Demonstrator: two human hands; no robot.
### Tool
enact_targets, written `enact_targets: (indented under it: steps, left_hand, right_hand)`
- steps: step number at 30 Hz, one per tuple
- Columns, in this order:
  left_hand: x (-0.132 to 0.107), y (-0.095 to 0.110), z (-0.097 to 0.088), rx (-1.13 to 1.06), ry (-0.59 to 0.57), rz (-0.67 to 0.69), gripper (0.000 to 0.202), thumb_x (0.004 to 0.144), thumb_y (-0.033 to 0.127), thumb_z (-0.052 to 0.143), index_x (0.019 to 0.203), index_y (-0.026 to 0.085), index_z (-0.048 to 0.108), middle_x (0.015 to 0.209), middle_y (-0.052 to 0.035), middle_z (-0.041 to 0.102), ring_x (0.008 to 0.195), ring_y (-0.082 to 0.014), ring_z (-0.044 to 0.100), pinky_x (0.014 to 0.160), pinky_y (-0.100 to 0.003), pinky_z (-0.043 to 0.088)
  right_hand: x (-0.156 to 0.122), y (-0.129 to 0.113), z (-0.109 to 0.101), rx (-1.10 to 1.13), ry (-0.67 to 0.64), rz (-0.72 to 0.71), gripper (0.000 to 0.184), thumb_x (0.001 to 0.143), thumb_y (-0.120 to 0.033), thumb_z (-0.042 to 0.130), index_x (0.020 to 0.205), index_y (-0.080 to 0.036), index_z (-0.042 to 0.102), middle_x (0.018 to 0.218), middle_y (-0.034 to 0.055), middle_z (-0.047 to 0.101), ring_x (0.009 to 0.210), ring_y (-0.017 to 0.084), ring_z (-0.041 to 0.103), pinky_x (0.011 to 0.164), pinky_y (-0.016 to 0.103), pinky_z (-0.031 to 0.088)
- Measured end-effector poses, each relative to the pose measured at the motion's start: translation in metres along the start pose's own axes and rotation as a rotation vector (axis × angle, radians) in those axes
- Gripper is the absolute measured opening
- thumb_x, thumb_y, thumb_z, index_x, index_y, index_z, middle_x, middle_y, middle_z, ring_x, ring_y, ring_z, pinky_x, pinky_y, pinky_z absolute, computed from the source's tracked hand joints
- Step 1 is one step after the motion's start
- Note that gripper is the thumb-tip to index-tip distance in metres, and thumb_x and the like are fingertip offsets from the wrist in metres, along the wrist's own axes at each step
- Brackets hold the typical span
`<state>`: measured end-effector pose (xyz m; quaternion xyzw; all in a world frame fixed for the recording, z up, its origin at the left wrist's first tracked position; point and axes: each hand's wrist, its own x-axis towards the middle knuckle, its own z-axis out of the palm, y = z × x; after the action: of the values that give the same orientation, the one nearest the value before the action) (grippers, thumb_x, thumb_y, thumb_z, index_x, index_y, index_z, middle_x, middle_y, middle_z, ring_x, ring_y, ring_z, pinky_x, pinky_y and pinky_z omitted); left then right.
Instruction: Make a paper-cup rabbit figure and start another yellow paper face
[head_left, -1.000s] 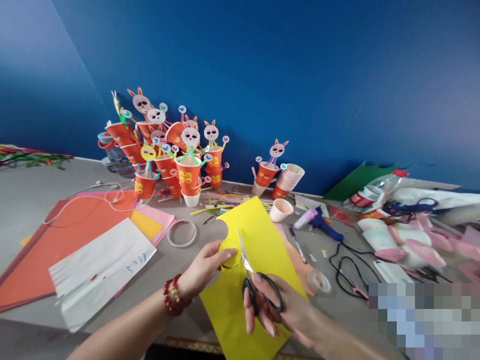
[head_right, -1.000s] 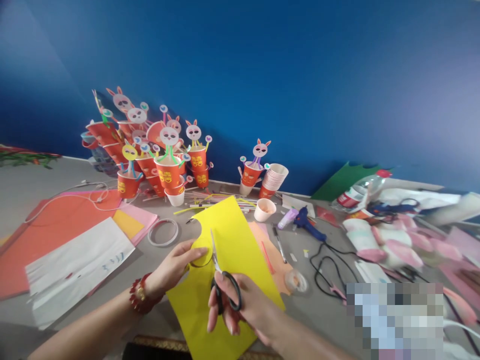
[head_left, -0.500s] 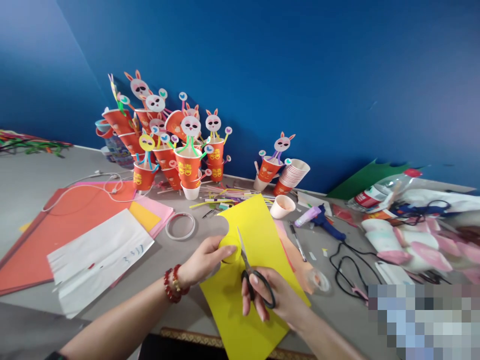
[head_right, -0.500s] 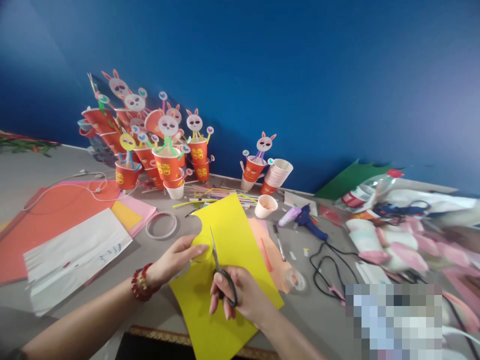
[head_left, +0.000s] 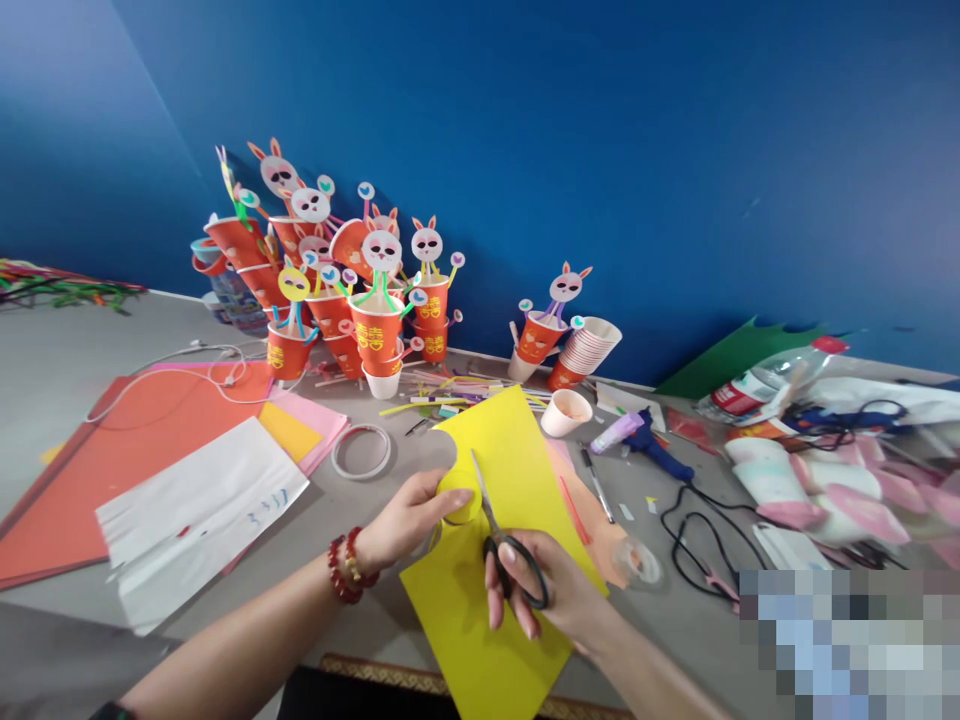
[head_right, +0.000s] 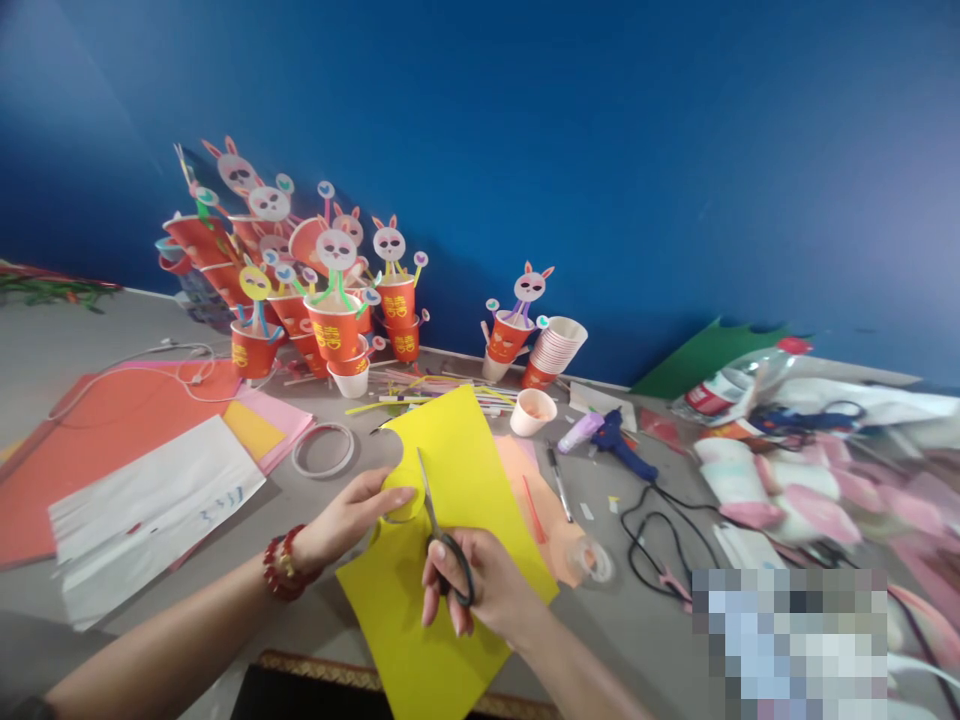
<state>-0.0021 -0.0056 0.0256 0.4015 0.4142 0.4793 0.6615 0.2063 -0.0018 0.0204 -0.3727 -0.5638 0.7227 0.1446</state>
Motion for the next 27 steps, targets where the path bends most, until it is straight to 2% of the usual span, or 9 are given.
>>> enact_targets:
  steps: [27]
  left_hand:
    - [-0.001, -0.0002, 0.001, 0.015, -0.039, 0.03, 0.047, 0.075, 0.057, 0.077, 0.082, 0.011, 0.072, 0.07, -0.0036, 0.069, 0.06, -0.0132, 0.057, 0.058, -0.023, 0.046]
  right_hand:
    - [-0.001, 0.0046, -0.0058, -0.037, 0.02, -0.011, 0.065, 0.083, -0.079, 0.054, 0.075, -0.015, 0.056, 0.055, 0.0056, 0.068, 0.028, 0.005, 0.043, 0.03, 0.017, 0.024]
